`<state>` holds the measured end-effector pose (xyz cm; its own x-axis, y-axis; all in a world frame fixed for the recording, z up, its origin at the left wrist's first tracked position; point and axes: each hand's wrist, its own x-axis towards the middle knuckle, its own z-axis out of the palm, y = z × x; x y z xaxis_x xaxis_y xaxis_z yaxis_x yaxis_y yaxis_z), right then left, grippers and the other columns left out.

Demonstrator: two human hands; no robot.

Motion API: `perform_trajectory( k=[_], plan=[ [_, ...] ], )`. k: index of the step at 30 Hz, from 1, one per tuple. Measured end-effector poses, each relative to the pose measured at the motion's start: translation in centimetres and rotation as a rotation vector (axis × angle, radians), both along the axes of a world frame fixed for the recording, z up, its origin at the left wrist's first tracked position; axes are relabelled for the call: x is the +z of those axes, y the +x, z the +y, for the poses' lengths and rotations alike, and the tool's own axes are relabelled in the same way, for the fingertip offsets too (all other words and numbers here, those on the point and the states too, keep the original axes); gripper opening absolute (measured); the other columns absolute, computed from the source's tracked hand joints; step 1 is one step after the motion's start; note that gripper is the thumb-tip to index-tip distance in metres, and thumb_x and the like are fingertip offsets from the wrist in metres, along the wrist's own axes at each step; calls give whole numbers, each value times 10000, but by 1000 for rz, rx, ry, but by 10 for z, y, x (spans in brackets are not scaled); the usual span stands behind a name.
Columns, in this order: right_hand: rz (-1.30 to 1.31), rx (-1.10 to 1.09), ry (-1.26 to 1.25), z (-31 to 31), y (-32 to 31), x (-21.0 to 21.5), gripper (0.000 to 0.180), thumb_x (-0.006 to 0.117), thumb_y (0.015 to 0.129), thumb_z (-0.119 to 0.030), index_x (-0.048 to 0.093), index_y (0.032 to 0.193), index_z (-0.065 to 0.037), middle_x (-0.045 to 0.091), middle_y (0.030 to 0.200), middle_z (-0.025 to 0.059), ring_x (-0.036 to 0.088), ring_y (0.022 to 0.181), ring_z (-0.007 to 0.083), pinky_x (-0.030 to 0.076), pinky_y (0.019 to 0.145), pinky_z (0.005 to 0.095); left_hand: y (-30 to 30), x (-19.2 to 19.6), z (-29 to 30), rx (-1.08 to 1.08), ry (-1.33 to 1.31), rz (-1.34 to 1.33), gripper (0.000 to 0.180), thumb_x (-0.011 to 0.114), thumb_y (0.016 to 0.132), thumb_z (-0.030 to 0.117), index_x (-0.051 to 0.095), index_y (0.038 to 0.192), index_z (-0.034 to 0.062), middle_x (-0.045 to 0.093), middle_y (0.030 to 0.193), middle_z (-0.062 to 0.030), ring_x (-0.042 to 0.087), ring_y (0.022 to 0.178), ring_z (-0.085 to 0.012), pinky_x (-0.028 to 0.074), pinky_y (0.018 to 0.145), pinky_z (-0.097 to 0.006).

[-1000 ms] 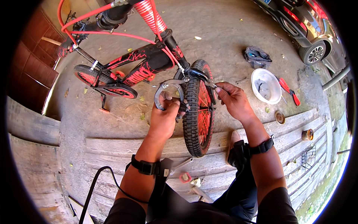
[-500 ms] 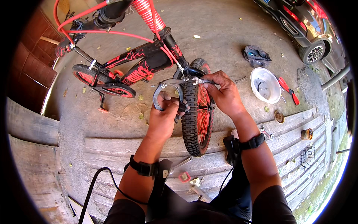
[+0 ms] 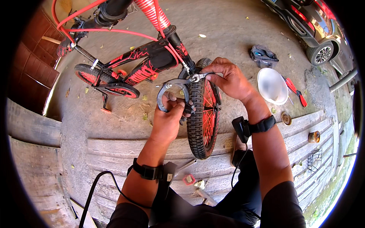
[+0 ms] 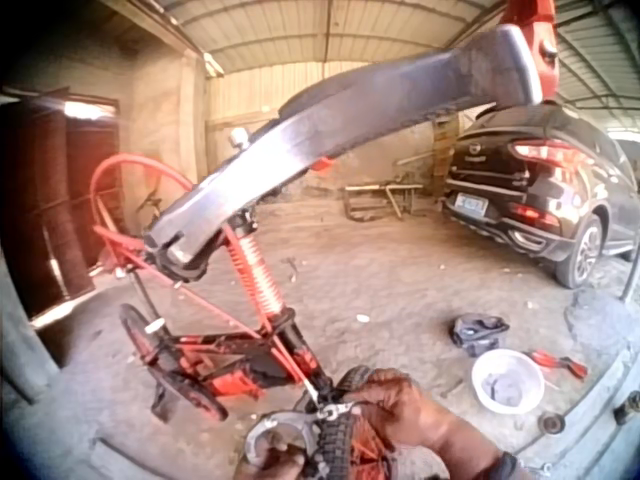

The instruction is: The person repairs the front brake system of a red and black bicycle. They use a wrench to tighten bolts on the brake caliper and adjust the brake cable tension. The person also manipulates the brake pads and cable housing to ensure proper alignment and function.

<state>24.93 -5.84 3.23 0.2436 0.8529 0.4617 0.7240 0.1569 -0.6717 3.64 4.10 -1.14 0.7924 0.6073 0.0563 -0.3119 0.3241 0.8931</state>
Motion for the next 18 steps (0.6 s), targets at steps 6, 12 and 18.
perform_trajectory(
  k=[6,12,18],
  plan=[
    [-108,56,-131,6,9,18,190,676,824,-37,700,1010,-67,617,898,83,584,871,221,468,806,319,-1,2,0,-33,-3,-12,208,462,928,-47,394,1037,116,635,918,-136,656,792,-206,494,624,-261],
    [25,-2,-79,-3,-1,5,169,664,840,-48,699,1005,-60,614,900,77,580,894,214,466,813,315,-1,5,-3,16,13,31,215,485,903,-35,407,1043,109,626,874,-134,662,733,-238,494,607,-286],
    [-7,14,-83,-1,-1,3,165,674,837,-61,699,1000,-59,616,909,79,585,862,210,467,802,311,-4,6,-4,21,-9,37,231,470,895,-41,400,1055,109,625,877,-152,663,728,-251,497,603,-291]
  ],
)
